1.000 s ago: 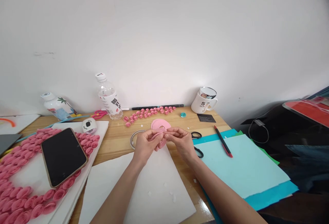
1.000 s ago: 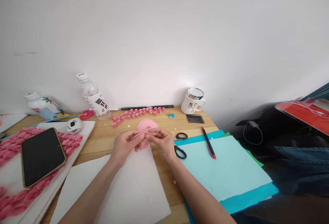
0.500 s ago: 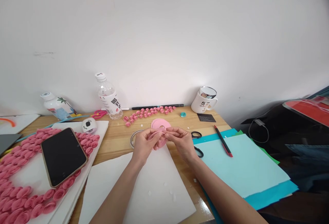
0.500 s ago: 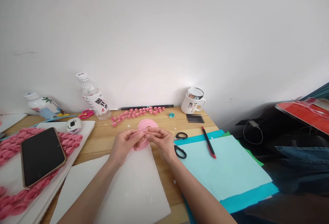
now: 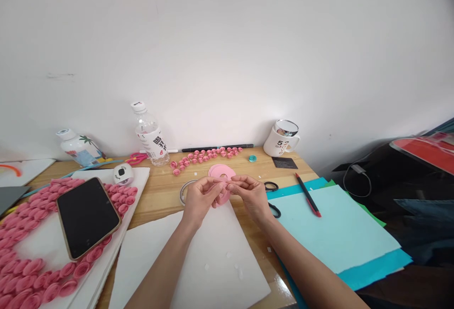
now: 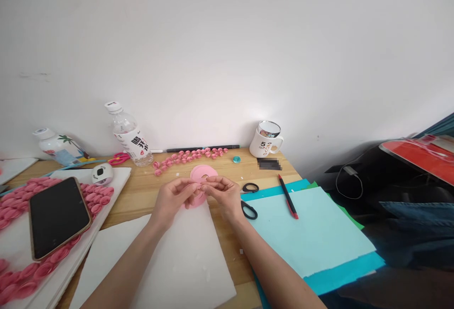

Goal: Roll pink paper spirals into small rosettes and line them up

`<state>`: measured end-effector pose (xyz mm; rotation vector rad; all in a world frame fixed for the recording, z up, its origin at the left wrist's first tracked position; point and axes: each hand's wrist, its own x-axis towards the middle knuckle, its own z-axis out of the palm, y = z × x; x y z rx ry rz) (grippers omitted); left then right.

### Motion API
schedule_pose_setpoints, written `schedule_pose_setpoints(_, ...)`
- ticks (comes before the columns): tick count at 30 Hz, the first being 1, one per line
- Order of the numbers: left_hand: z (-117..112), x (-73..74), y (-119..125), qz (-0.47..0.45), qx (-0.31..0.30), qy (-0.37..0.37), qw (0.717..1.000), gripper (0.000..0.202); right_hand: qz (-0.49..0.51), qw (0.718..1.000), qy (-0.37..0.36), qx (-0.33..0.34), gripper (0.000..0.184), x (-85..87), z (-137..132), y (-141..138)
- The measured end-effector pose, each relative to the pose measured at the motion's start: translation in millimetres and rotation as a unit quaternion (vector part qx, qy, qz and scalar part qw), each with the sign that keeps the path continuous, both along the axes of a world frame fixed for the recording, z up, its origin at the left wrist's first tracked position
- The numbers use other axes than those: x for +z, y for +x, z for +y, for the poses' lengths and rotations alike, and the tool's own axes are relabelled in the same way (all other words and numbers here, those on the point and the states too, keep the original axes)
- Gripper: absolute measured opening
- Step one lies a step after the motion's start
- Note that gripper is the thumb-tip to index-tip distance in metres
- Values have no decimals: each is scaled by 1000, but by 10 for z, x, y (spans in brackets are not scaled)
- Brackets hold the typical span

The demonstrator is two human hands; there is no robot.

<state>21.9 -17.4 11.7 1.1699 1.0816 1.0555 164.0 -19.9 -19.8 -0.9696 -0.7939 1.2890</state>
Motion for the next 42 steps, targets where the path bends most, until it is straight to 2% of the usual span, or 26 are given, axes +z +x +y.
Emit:
schedule_pose_setpoints(9,6,-29,0,18,-10,9,1000,20,-21,1000,3,-2,32,-23,-4,13)
schedule_pose_setpoints(15,2,-16,-3,18,-13,13,1000,21,-23,999,30,29,36,3,-10,12)
schedule_pose_setpoints(19,6,15,-19,5,0,16,1000,21,-16,998,21,50,40,32,-20,15)
schedule_pose_setpoints(29,11,0,-17,-1,-5,11,1000,21,-1,999,19,40,30,32,-13,8)
schedule_pose_setpoints(36,21,15,-19,-13,42,2,999,28,9,999,25,23,30,21,-3,18)
schedule_pose_setpoints(42,29,0,-17,-20,48,3,999,30,11,999,25,18,28,42,-10,14)
